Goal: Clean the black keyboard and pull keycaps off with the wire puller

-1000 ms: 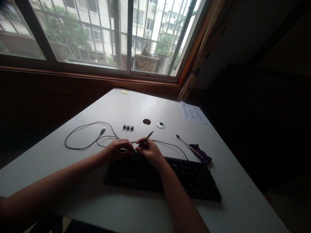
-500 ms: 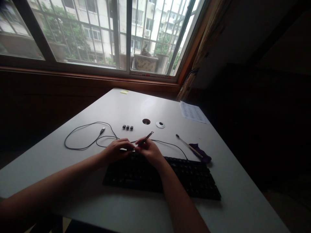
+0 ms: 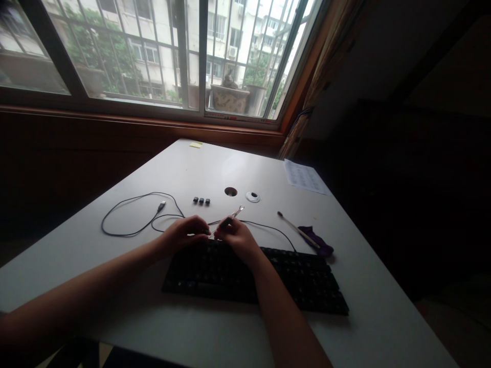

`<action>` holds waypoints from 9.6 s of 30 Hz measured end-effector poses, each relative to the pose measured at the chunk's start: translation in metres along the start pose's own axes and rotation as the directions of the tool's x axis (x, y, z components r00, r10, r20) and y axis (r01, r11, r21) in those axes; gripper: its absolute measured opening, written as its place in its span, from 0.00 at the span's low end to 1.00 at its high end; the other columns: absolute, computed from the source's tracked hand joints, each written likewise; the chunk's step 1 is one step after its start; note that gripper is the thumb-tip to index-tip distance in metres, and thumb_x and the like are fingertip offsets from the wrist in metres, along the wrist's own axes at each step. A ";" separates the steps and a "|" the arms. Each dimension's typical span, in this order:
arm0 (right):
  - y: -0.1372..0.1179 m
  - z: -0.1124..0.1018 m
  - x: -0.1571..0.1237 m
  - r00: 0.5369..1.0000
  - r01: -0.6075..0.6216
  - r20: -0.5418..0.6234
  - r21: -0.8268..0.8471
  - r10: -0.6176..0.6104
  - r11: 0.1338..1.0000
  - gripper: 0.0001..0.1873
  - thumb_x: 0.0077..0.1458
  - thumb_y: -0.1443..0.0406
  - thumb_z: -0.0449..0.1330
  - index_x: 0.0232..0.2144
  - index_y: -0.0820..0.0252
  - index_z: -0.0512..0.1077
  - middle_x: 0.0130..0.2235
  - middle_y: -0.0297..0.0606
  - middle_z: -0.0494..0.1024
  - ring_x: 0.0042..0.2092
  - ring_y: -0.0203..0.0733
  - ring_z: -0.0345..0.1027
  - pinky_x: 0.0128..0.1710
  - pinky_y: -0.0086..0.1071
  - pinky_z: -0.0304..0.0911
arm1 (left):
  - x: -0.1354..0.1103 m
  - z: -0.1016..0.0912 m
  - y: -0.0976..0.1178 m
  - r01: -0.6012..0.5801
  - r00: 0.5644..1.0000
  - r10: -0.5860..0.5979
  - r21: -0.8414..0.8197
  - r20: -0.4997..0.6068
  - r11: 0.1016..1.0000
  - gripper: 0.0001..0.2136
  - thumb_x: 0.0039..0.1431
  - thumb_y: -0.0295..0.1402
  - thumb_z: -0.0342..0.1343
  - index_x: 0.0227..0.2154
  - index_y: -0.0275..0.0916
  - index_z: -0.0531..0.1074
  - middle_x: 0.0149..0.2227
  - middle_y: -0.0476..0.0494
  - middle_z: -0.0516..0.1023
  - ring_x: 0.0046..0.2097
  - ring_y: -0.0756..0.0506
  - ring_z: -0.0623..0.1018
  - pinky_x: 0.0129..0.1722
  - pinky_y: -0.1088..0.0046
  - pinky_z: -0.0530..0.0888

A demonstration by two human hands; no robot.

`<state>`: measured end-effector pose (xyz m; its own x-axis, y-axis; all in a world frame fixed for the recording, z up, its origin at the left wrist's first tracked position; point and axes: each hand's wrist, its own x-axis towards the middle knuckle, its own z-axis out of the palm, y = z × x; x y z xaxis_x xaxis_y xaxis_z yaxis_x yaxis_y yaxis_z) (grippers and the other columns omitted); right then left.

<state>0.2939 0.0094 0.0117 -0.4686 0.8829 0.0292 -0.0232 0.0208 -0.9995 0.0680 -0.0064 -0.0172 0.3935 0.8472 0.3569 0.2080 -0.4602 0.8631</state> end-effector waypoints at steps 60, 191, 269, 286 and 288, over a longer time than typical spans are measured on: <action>0.012 -0.007 -0.003 0.976 -0.061 -0.091 -0.986 -0.200 0.154 0.10 0.60 0.73 0.56 0.30 0.58 0.74 0.33 0.38 0.77 0.37 0.41 0.70 0.37 0.31 0.58 | 0.001 -0.014 0.003 0.030 0.961 -0.033 -0.015 -0.276 0.999 0.08 0.61 0.33 0.60 0.40 0.36 0.73 0.40 0.42 0.80 0.40 0.46 0.82 0.44 0.66 0.81; 0.045 -0.051 0.148 0.976 0.197 0.103 -0.794 -0.192 0.576 0.13 0.52 0.62 0.69 0.41 0.57 0.79 0.36 0.36 0.77 0.32 0.36 0.72 0.38 0.32 0.69 | -0.002 -0.013 -0.005 -0.179 0.984 0.167 0.374 0.063 0.910 0.07 0.65 0.32 0.54 0.36 0.37 0.77 0.36 0.41 0.79 0.38 0.46 0.76 0.40 0.71 0.75; 0.002 -0.001 -0.013 0.965 0.220 0.028 -0.629 -0.261 0.746 0.04 0.55 0.60 0.67 0.31 0.52 0.80 0.33 0.36 0.76 0.36 0.42 0.71 0.37 0.36 0.68 | -0.006 -0.017 0.004 -0.410 0.899 0.302 0.371 0.316 0.833 0.09 0.67 0.30 0.54 0.44 0.41 0.78 0.44 0.39 0.79 0.47 0.42 0.75 0.49 0.63 0.74; 0.004 -0.004 -0.011 0.960 0.249 0.070 -0.650 -0.270 0.718 0.03 0.54 0.67 0.68 0.31 0.53 0.79 0.33 0.33 0.77 0.35 0.40 0.71 0.38 0.33 0.66 | -0.005 -0.016 0.003 -0.431 0.895 0.330 0.387 0.300 0.815 0.08 0.67 0.30 0.55 0.42 0.39 0.79 0.43 0.40 0.79 0.46 0.43 0.74 0.47 0.64 0.74; 0.005 -0.003 -0.011 0.958 0.257 0.076 -0.662 -0.278 0.704 0.03 0.54 0.68 0.67 0.31 0.53 0.79 0.33 0.34 0.77 0.35 0.40 0.71 0.37 0.34 0.66 | -0.005 -0.015 0.002 -0.428 0.896 0.326 0.387 0.302 0.817 0.08 0.67 0.30 0.55 0.42 0.39 0.79 0.43 0.39 0.79 0.46 0.43 0.75 0.47 0.64 0.75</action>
<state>0.3018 0.0017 0.0061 -0.5095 0.8041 0.3063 0.4481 0.5519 -0.7033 0.0525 -0.0075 -0.0118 0.6908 0.5288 0.4932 0.3480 -0.8410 0.4142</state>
